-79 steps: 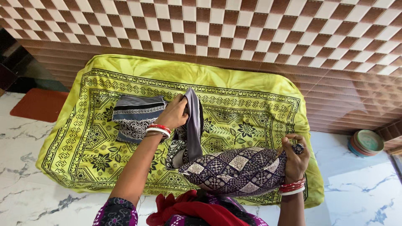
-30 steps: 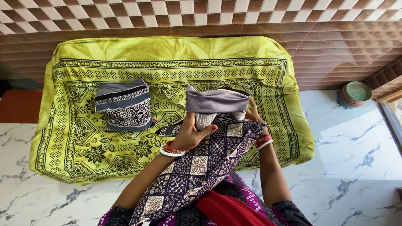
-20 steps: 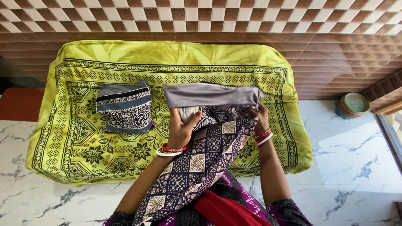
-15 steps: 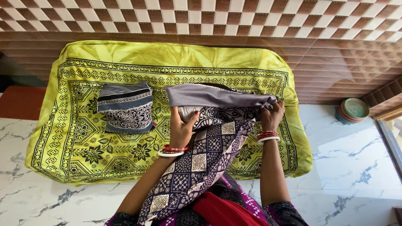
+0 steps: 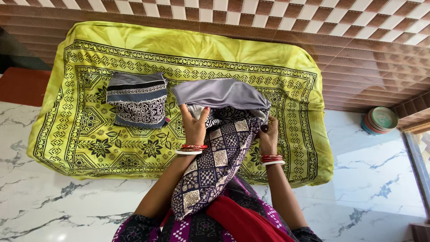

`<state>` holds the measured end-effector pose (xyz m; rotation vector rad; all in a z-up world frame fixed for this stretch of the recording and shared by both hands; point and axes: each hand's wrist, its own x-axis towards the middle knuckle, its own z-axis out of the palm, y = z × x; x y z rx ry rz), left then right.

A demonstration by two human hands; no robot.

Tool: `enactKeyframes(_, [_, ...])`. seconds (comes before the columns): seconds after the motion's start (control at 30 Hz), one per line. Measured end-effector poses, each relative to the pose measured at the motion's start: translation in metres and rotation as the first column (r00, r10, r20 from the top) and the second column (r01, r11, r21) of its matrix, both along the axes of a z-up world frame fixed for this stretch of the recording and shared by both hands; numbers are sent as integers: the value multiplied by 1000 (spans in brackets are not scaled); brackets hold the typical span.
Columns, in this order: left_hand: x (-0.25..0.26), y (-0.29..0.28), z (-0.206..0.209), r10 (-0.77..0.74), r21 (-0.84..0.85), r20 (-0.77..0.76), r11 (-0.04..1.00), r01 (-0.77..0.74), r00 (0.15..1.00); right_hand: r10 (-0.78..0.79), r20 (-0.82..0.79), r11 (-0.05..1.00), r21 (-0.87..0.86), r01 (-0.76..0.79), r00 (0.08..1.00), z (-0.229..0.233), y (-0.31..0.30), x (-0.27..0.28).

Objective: The person puts a patterned pillowcase onto a pillow and then folds it along with several other pillowcases on a bed.

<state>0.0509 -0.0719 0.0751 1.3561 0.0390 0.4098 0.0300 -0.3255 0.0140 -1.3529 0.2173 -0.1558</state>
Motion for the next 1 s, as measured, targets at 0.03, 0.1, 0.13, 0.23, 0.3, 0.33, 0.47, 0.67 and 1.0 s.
enactKeyframes(0.03, [-1, -1, 1, -65, -99, -94, 993, 56, 993, -127, -46, 984, -133, 120, 991, -1, 9, -1])
enactKeyframes(0.1, [-3, 0, 0, -49, -14, 17, 999, 49, 999, -99, 126, 989, -92, 111, 987, 2, 17, -14])
enactKeyframes(0.13, [-3, 0, -3, -43, 29, 72, 999, 41, 996, -83, 211, 992, -72, 101, 974, 3, 19, -21])
enactKeyframes(0.23, [5, 5, -17, 47, 218, 229, 971, -98, 972, 286, 289, 957, -38, -287, 914, 1, 15, -21])
enactKeyframes(0.3, [9, 5, -23, -80, 42, -132, 995, 86, 988, 261, 94, 906, -368, -210, 961, -3, 16, -7])
enactKeyframes(0.33, [10, 6, -24, -170, -65, -298, 985, 157, 939, 218, 4, 834, -520, -184, 976, -5, 17, -2])
enactKeyframes(0.47, [-5, 32, 1, -297, 599, -572, 486, 637, 764, 45, 167, 880, -474, 40, 985, -12, 19, 11])
enactKeyframes(0.67, [-82, 31, 58, -208, 541, -821, 14, 841, 531, 80, 324, 758, -634, 153, 943, 31, 22, 30])
enactKeyframes(1.0, [-77, -14, -59, -101, 668, -231, 707, 233, 968, 577, 451, 471, -865, 173, 681, 73, 79, 56])
